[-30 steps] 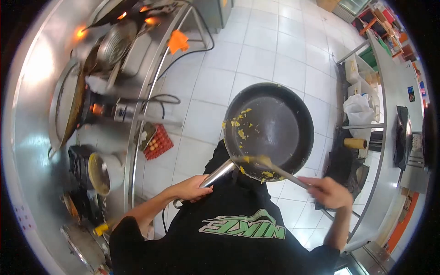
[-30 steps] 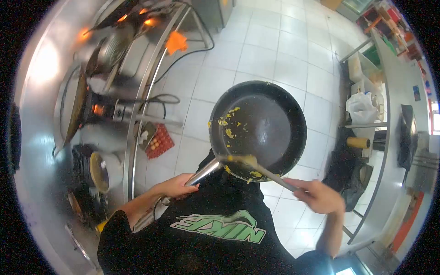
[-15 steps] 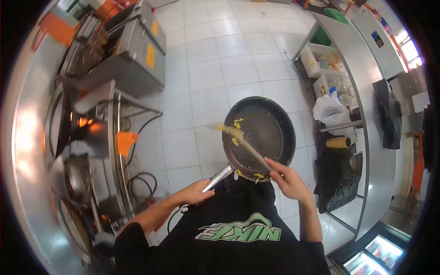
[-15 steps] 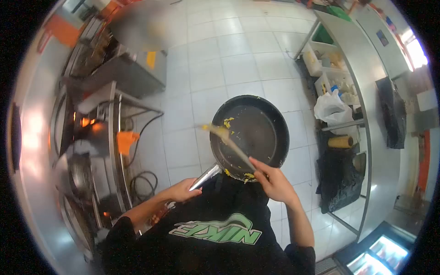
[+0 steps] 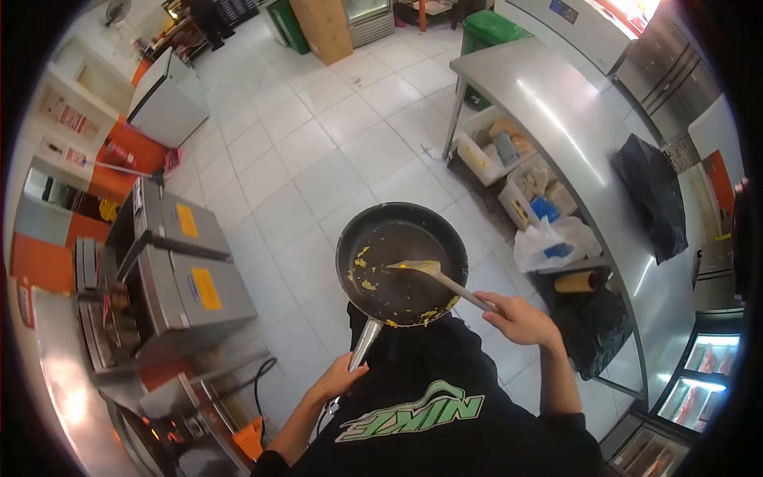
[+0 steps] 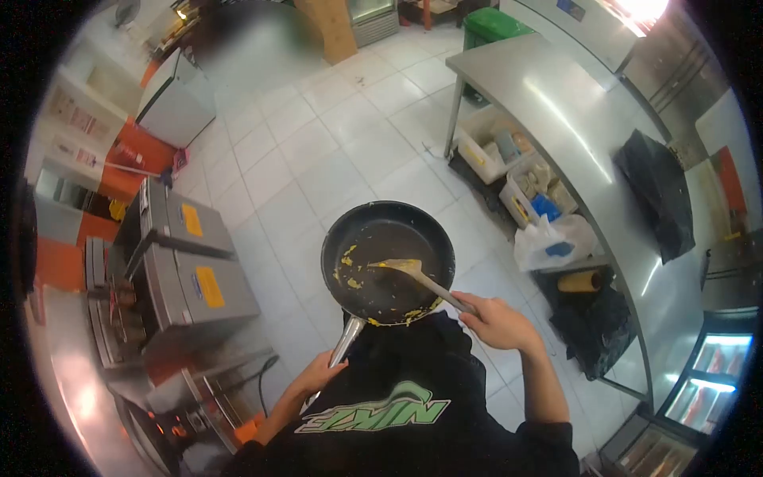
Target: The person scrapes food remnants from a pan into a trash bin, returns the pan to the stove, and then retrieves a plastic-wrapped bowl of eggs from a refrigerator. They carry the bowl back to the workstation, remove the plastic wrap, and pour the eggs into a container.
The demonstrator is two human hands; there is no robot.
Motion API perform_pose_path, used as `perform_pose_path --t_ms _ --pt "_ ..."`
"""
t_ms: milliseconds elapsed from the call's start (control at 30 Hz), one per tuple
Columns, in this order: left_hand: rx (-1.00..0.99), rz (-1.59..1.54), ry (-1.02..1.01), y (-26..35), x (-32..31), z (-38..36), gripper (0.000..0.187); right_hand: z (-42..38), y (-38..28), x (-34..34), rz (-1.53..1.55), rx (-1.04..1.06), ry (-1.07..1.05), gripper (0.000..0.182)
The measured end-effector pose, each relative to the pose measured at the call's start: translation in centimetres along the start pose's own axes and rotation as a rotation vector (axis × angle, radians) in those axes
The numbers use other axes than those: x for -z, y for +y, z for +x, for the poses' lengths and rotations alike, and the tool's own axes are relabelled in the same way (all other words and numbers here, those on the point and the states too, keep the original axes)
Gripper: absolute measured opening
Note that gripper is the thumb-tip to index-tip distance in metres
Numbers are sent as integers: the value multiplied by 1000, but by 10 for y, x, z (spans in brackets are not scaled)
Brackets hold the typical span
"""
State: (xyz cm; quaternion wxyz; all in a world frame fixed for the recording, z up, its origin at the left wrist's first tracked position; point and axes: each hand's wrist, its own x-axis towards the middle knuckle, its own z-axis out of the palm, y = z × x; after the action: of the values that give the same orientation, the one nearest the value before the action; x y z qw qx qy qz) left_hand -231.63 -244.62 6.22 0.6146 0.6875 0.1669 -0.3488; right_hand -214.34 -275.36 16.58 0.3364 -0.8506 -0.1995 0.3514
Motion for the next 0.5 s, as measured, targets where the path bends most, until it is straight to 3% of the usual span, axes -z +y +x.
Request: perform_pose_path --t_ms 200,267,333,433,500 --pt "88 -248 -49 97 113 115 14 154 -17 104 94 23 52 38" --pt "7 -111 9 122 151 161 14 210 -6 116 218 75 112 38" --pt "-144 70 74 166 196 195 14 263 2 129 600 -185 38 37" --pt "-116 43 -1 235 253 257 14 320 -8 151 871 -231 137 37" --pt "105 -94 -46 273 285 291 13 341 -14 172 1019 -247 152 37"
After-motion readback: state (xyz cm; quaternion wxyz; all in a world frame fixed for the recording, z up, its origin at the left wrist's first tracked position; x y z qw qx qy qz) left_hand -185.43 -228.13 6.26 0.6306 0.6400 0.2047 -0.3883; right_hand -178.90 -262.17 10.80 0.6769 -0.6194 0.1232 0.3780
